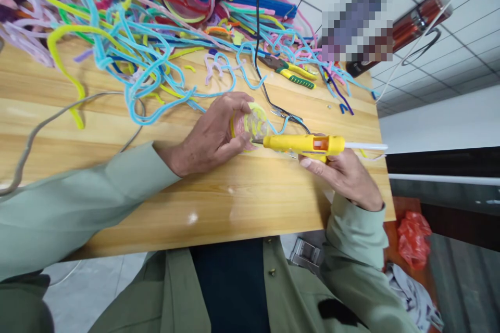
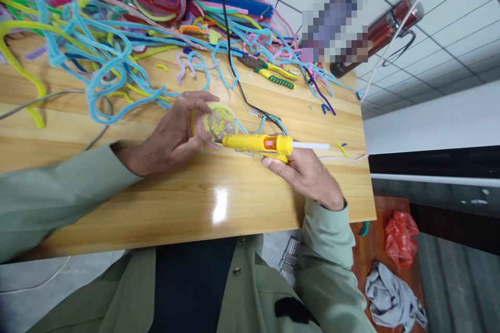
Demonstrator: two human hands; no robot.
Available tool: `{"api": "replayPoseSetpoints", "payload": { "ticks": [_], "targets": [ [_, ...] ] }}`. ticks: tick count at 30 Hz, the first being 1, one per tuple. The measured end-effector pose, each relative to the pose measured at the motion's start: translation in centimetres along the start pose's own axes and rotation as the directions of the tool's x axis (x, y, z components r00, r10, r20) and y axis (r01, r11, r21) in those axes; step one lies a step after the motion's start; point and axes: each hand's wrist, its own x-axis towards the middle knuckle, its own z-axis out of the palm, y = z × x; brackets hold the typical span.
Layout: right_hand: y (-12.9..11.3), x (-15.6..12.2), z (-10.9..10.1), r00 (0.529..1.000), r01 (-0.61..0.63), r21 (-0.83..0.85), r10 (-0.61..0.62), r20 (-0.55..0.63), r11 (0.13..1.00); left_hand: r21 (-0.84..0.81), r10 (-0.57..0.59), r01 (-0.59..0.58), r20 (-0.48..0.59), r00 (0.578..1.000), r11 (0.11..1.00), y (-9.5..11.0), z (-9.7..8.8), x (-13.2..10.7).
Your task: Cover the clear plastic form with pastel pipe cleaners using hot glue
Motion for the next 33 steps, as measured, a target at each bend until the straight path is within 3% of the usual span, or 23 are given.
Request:
{"api": "replayPoseSetpoints", "payload": {
  "ticks": [33],
  "targets": [
    [-0.15,0.08,0.05,0.999,0.036,-0.005,-0.037,-0.012,0.999,-0.009,0.009,-0.009,-0.026,1.0,1.0,0.06,0.16,-0.03]
  ]
}}
